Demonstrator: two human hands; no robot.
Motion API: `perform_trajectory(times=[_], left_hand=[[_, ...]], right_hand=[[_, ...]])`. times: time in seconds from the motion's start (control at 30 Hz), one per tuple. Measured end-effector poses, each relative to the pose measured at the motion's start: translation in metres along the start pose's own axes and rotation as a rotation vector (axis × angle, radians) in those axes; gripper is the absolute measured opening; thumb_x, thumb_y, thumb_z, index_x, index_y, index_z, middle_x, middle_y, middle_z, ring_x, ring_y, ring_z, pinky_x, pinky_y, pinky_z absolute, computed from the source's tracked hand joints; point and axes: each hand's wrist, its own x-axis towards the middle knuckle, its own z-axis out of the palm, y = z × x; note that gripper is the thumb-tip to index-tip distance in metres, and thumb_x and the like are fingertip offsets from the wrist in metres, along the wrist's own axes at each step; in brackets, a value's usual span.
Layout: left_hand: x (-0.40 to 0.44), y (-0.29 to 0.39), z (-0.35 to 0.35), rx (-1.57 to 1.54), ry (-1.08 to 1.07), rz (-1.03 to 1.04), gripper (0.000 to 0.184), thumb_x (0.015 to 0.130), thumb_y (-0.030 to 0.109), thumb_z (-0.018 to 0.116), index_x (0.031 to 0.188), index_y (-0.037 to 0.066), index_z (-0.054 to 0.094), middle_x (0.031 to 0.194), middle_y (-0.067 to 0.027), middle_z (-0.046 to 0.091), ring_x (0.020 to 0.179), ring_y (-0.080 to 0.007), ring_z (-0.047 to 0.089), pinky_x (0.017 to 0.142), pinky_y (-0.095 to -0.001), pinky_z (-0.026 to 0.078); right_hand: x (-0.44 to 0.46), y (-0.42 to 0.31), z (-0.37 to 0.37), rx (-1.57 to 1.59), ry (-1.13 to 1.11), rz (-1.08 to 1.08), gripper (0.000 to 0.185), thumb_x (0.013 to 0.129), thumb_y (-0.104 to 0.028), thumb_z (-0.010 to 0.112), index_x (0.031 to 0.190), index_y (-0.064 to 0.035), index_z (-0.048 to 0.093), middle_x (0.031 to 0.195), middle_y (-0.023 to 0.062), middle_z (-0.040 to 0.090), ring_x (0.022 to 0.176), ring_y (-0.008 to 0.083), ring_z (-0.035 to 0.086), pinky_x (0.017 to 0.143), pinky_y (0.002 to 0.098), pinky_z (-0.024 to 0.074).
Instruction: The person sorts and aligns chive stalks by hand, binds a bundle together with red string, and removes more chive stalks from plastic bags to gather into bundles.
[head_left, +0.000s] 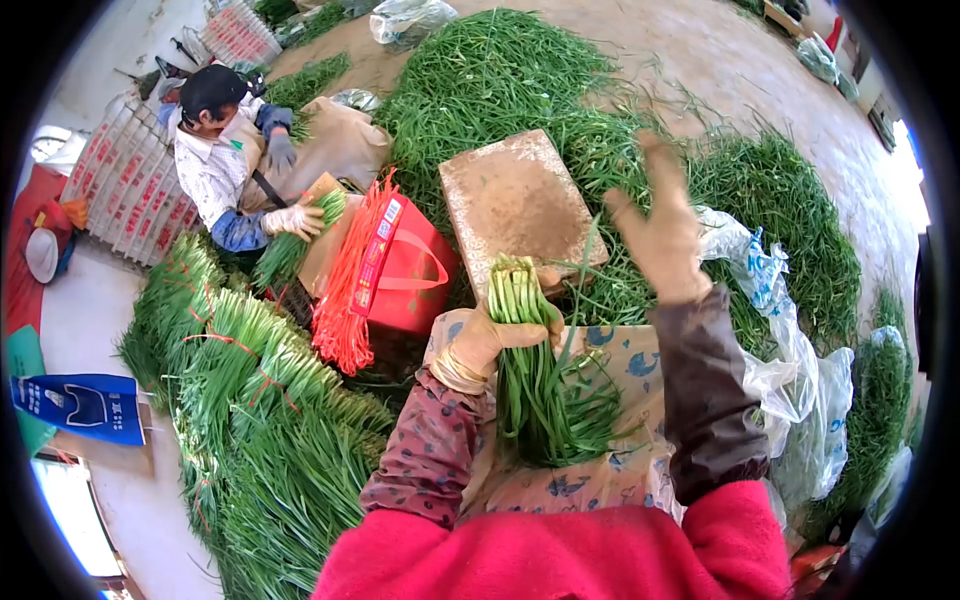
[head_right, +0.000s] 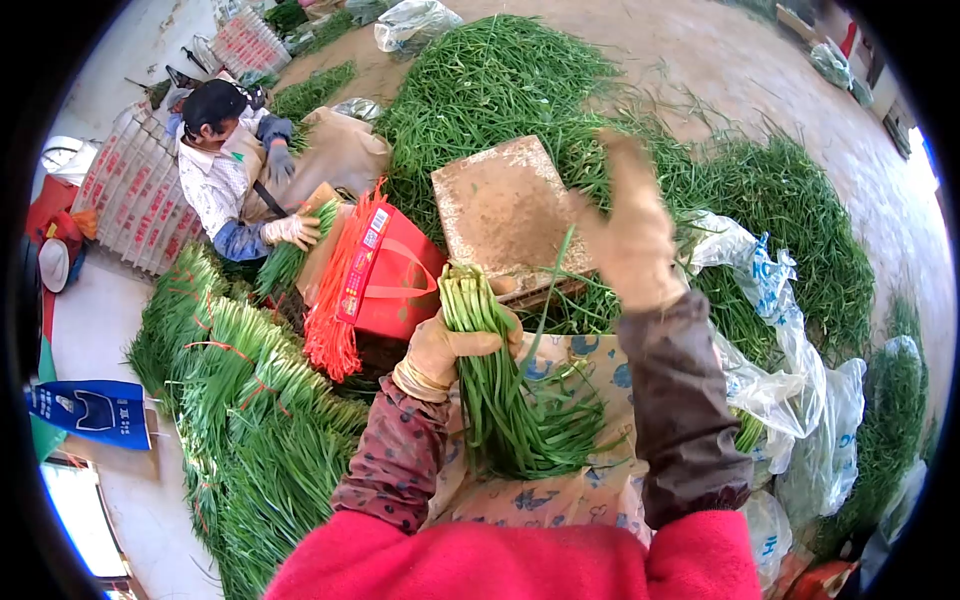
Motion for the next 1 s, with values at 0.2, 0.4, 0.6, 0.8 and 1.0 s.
perform_trajectory(times=[0.2, 0.4, 0.6, 0.8, 1.0], left_hand=[[0.006, -0.019, -0.012, 0.274, -0.054, -0.156, 0.075, 0.064, 0.006, 0.081, 0.131, 0.004, 0.049, 0.106, -0.0054, 0.062, 0.090, -0.0177, 0.062, 0.079, -0.0321, 0.051], [-0.003, -0.020, -0.018, -0.053, -0.170, -0.191, 0.069, 0.065, 0.007, 0.083, 0.126, 0.004, 0.051, 0.110, -0.0013, 0.060, 0.104, -0.0129, 0.055, 0.090, -0.0286, 0.045], [-0.001, -0.024, 0.002, 0.139, 0.012, -0.016, 0.044, 0.070, 0.001, 0.076, 0.112, 0.004, 0.063, 0.097, -0.0032, 0.067, 0.091, -0.0155, 0.062, 0.082, -0.0293, 0.050], [0.011, 0.033, -0.001, 0.010, 0.346, 0.236, 0.052, 0.077, 0.004, 0.068, 0.125, 0.005, 0.049, 0.090, -0.0098, 0.065, 0.081, -0.0213, 0.064, 0.073, -0.0337, 0.054], [0.016, 0.120, -0.048, 0.061, 0.367, 0.601, 0.052, 0.078, -0.005, 0.064, 0.127, 0.006, 0.050, 0.092, -0.0151, 0.066, 0.076, -0.0268, 0.067, 0.066, -0.0379, 0.057]], right_hand=[[-0.042, -0.043, 0.008, 0.405, -0.607, -0.397, 0.068, 0.072, -0.033, 0.075, 0.131, -0.0079, 0.052, 0.114, 0.0175, 0.060, 0.108, 0.0356, 0.058, 0.092, 0.0411, 0.0460], [-0.060, -0.042, 0.018, 0.254, -0.576, -0.342, 0.057, 0.073, -0.035, 0.075, 0.121, -0.0095, 0.059, 0.101, 0.0129, 0.062, 0.092, 0.0349, 0.062, 0.078, 0.0410, 0.0499], [-0.079, -0.037, 0.043, 0.530, -0.581, 0.134, 0.063, 0.076, -0.042, 0.076, 0.122, -0.0045, 0.055, 0.110, 0.0140, 0.061, 0.104, 0.0271, 0.060, 0.085, 0.0336, 0.0486], [-0.126, -0.014, 0.041, 0.793, -0.720, 0.059, 0.076, 0.087, -0.044, 0.065, 0.145, -0.0073, 0.032, 0.131, 0.0250, 0.049, 0.121, 0.0304, 0.050, 0.097, 0.0372, 0.0425], [-0.137, 0.058, 0.018, -0.095, -1.421, 0.154, 0.056, 0.086, -0.036, 0.062, 0.133, -0.0082, 0.046, 0.100, 0.0233, 0.065, 0.096, 0.0375, 0.063, 0.084, 0.0430, 0.0488]])
